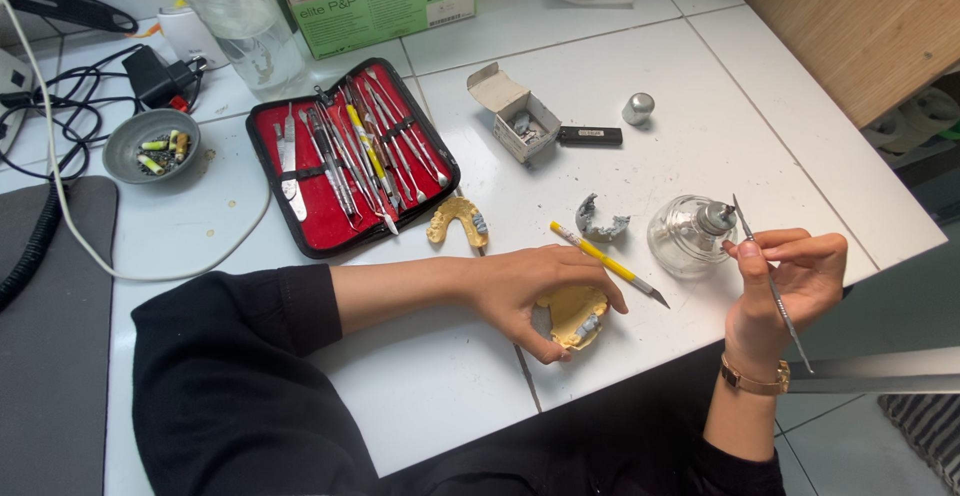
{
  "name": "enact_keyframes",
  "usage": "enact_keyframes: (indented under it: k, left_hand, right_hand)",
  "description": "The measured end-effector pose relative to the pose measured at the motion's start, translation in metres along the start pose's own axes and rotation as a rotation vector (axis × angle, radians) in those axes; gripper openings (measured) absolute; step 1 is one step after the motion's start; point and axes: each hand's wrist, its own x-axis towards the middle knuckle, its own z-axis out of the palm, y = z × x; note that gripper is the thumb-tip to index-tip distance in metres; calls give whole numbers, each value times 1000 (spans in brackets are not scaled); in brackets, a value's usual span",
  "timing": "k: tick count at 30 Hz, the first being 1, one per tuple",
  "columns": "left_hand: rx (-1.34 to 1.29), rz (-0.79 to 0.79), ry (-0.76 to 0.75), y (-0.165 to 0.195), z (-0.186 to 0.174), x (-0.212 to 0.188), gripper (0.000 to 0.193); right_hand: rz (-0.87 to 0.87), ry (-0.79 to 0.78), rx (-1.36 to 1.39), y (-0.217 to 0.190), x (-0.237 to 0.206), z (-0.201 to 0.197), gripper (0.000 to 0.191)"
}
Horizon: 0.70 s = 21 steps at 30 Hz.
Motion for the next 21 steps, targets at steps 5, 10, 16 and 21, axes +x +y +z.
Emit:
enact_keyframes:
  k: [5, 10, 16, 21]
  left_hand:
    - [-11, 51, 1, -6, -2, -3, 70]
    - [-12, 87, 70, -3, -1, -13, 92]
    - [-98, 19, 94, -1, -4, -18, 96]
    - [-205, -43, 201, -15, -3, -13, 88]
  right_hand:
    - [9, 20, -2, 3, -3, 3, 29]
    - [-11, 12, -10, 9, -5, 8, 29]
    - [-16, 25, -5, 9, -5, 11, 29]
    - [-5, 26, 6, 10, -4, 11, 29]
